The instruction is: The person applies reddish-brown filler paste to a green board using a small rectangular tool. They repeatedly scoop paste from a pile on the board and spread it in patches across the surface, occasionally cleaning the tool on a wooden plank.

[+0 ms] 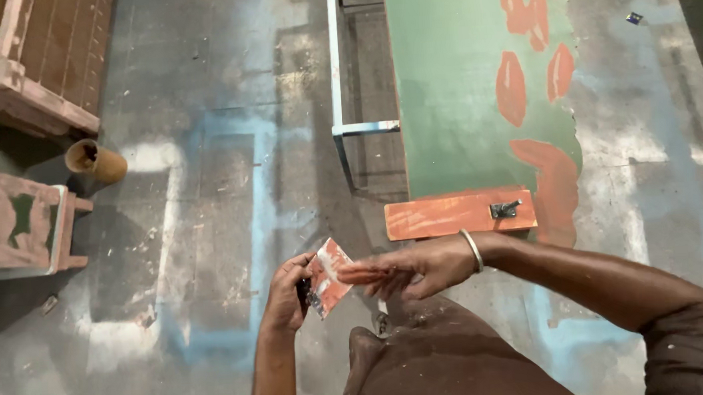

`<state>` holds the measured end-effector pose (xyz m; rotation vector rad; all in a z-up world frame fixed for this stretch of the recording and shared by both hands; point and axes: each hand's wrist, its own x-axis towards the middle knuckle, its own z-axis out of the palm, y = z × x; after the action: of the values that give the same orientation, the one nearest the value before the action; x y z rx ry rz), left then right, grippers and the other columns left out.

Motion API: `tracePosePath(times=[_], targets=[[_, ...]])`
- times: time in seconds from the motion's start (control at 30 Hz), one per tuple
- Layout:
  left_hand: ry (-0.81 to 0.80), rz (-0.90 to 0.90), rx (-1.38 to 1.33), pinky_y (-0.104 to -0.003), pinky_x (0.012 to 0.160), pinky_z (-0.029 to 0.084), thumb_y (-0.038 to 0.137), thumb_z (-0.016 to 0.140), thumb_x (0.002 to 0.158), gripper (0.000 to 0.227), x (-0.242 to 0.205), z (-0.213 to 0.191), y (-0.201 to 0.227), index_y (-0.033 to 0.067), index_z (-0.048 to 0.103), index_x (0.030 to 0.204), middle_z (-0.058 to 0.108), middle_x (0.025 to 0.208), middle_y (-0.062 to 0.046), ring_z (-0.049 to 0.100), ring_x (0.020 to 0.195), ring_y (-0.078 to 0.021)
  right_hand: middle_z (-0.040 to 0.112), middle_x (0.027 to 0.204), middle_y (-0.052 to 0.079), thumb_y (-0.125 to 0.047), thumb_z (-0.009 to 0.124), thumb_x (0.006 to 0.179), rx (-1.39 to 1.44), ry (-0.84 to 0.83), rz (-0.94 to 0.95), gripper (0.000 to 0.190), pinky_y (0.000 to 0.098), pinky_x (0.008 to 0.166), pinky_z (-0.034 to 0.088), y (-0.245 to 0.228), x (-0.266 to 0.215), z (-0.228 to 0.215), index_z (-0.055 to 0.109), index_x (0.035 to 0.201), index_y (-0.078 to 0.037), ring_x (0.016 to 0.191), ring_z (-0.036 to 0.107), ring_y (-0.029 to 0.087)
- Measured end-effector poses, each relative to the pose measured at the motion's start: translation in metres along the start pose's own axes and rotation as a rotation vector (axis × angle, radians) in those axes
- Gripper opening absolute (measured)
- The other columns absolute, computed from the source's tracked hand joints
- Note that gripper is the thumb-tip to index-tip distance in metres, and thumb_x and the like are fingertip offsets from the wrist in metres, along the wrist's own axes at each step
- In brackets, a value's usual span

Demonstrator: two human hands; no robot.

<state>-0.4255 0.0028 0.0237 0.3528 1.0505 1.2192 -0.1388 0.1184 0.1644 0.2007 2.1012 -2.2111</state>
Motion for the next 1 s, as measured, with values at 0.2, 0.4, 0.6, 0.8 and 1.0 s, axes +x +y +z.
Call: tracePosePath(times=[0.2, 0.4, 0.6, 0.8, 1.0], targets=[[-0.377, 0.021, 0.144, -0.023, 0.057, 0.043, 0.004, 0.055, 0.090, 0.034, 0.038, 0.030, 0.043, -0.0118, 0.070, 0.117, 0.063, 0.083, -0.004, 0.052, 0.065, -0.0086, 0.073, 0.092, 0.014, 0.000, 0.061, 0.084, -0.822, 0.273, 0.155, 0.096, 0.0469, 0.070, 0.053, -0.031, 0.028, -0.016, 0.019, 0.164, -0.033, 0.076, 0.069, 0.035], [-0.432, -0.003, 0.240, -0.023, 0.062, 0.050, 0.002, 0.052, 0.084, 0.039, 0.096, 0.063, 0.095, -0.0098, 0.069, 0.116, 0.070, 0.087, -0.005, 0.060, 0.071, -0.0093, 0.073, 0.100, 0.011, -0.003, 0.061, 0.090, -0.975, 0.554, -0.005, 0.082, 0.0408, 0.065, 0.055, 0.005, 0.027, -0.049, 0.032, 0.161, -0.032, 0.078, 0.070, 0.029], [-0.469, -0.107, 0.319, -0.022, 0.057, 0.045, 0.000, 0.055, 0.084, 0.038, 0.149, 0.093, 0.128, -0.0100, 0.071, 0.117, 0.069, 0.087, -0.003, 0.054, 0.064, -0.0068, 0.074, 0.119, 0.000, -0.017, 0.072, 0.079, -1.200, 0.591, 0.081, 0.080, 0.0371, 0.076, 0.056, -0.003, -0.020, -0.091, 0.043, 0.152, -0.034, 0.085, 0.070, 0.023], [-0.676, -0.152, 0.527, -0.021, 0.062, 0.050, 0.002, 0.051, 0.082, 0.044, 0.213, 0.107, 0.164, -0.0082, 0.071, 0.119, 0.071, 0.090, -0.003, 0.058, 0.069, -0.0056, 0.066, 0.134, 0.002, 0.004, 0.060, 0.089, -0.192, 0.850, 0.072, 0.081, 0.0349, 0.092, 0.056, 0.018, 0.027, -0.111, 0.031, 0.160, -0.024, 0.111, 0.067, 0.023], [-0.721, -0.341, 0.306, -0.024, 0.063, 0.051, 0.001, 0.053, 0.084, 0.040, 0.301, 0.069, 0.199, -0.0089, 0.070, 0.119, 0.072, 0.091, -0.006, 0.060, 0.070, -0.0085, 0.058, 0.146, 0.005, 0.001, 0.067, 0.092, -0.257, 1.004, 0.043, 0.085, 0.0347, 0.092, 0.060, 0.032, 0.084, -0.130, 0.029, 0.163, -0.027, 0.121, 0.067, 0.021]])
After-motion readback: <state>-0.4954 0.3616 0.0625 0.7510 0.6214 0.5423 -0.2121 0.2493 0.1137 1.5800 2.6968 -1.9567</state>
